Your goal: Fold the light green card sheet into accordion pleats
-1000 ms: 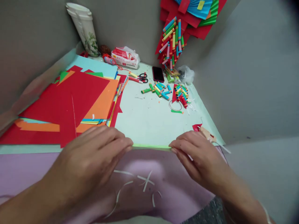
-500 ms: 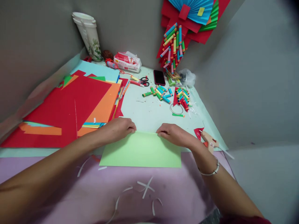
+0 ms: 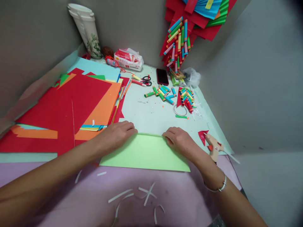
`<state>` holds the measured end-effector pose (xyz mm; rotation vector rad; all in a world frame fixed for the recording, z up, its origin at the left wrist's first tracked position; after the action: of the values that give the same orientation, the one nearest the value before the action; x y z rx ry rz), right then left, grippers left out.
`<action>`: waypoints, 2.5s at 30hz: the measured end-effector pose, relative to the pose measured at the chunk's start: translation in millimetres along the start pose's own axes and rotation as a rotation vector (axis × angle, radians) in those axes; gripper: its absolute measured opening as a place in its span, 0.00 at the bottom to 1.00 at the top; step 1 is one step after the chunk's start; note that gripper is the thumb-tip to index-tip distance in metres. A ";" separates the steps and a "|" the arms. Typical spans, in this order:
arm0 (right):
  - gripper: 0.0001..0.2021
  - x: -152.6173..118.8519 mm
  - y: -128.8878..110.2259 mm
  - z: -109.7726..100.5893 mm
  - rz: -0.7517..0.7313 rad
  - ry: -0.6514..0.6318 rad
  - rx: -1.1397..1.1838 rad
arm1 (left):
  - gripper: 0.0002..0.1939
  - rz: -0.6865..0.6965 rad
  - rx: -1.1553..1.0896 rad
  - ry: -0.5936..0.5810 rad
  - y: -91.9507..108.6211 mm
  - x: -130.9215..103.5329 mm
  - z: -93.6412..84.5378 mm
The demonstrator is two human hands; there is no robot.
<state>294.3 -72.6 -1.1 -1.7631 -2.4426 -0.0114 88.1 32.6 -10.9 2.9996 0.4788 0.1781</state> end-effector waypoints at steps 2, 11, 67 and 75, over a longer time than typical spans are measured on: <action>0.14 -7.1 -2.6 0.5 -0.016 0.055 -0.065 | 0.18 0.030 0.025 0.045 2.5 -4.5 0.1; 0.14 -33.3 -10.8 4.4 -0.012 0.208 -0.167 | 0.18 0.045 0.124 0.121 11.9 -17.9 2.5; 0.15 -50.3 -30.5 0.7 0.006 0.320 -0.154 | 0.37 -0.081 0.374 -0.157 45.5 -17.7 7.5; 0.18 -52.7 -36.3 4.0 0.108 0.243 -0.234 | 0.36 -0.114 0.392 -0.179 52.4 -10.9 10.0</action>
<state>276.0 -133.6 -8.4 -1.8559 -2.2454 -0.4901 95.0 -21.2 -15.9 3.3053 0.7387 -0.2173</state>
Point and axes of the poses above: each hand's wrist, its own x-axis towards the middle knuckle, its own z-axis out of the palm, y = z × x, the point moved 6 cm from there along x, towards the middle knuckle, and after that the axes turned 3 degrees about -y, right-handed, at the moved point
